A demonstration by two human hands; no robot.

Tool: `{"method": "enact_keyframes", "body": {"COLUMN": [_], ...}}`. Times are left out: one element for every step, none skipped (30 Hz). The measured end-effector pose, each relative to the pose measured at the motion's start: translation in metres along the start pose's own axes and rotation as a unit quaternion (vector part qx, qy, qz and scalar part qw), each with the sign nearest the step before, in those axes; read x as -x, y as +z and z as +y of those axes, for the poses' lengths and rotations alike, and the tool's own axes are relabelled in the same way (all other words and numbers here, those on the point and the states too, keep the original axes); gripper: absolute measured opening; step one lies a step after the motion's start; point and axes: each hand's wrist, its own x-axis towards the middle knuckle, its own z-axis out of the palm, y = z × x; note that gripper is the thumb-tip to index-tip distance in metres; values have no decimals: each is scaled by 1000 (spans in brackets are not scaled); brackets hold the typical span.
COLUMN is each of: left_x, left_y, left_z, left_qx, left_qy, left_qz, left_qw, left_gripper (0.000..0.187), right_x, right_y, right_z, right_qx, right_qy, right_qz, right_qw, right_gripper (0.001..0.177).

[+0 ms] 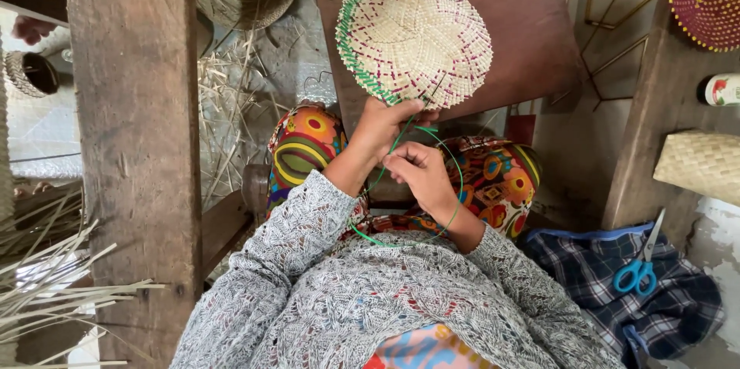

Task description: Weaving a green plastic string around the edge of a circular woven fan to secure and finish the border.

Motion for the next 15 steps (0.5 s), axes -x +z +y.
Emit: {"method": "enact_keyframes", "body": {"left_x": [-1, -3, -2, -2, -1, -1, -1, -2, -6, -11, -16, -26, -37, -48, -37], "left_y": [0, 0, 2, 4, 5, 4, 2, 0, -7, -13, -19, -33, -46, -59, -45], "left_z": [-1, -2, 1, 4, 7, 6, 5, 3, -5, -13, -20, -31, -42, -53, -41], "left_qx": [8, 16, 17, 23, 30, 31, 29, 27, 27, 24, 21, 20, 0, -20, -21], "left_qy": [0, 1, 1, 1, 1, 1, 4, 7, 6, 6, 6, 5, 9, 13, 12], "left_qz": [2, 4, 4, 9, 14, 14, 22, 29, 29, 32, 33, 33, 37, 41, 41], "left_qw": [1000, 1000, 1000, 1000, 999, 999, 999, 999, 999, 999, 999, 999, 999, 999, 999], "left_gripper": [20, 22, 22, 22, 22, 22, 23, 24, 24, 24, 24, 24, 27, 29, 29], "right_x": [0, 0, -1, -1, -2, -2, -3, -3, -3, -3, -4, -4, -5, -6, -5], "right_y": [0, -1, -1, -1, -1, -1, 0, 0, -1, -1, -2, -2, -3, -4, -3], "right_z": [1, 3, 4, 5, 6, 5, 4, 3, 3, 3, 3, 3, 2, 1, 0], "right_qx": [-2, -4, -3, 1, 5, 5, 15, 25, 25, 35, 44, 44, 62, 79, 79], "right_qy": [3, 7, 7, 3, 0, 0, -5, -9, -9, -14, -20, -20, -23, -25, -25], "right_qz": [-2, -4, -5, -10, -17, -17, -27, -36, -36, -43, -51, -50, -57, -64, -63], "right_qw": [1000, 1000, 1000, 1000, 1000, 1000, 1000, 999, 999, 998, 998, 998, 996, 994, 995], "right_gripper": [9, 9, 9, 9, 10, 10, 10, 10, 10, 11, 12, 12, 13, 13, 13]}}
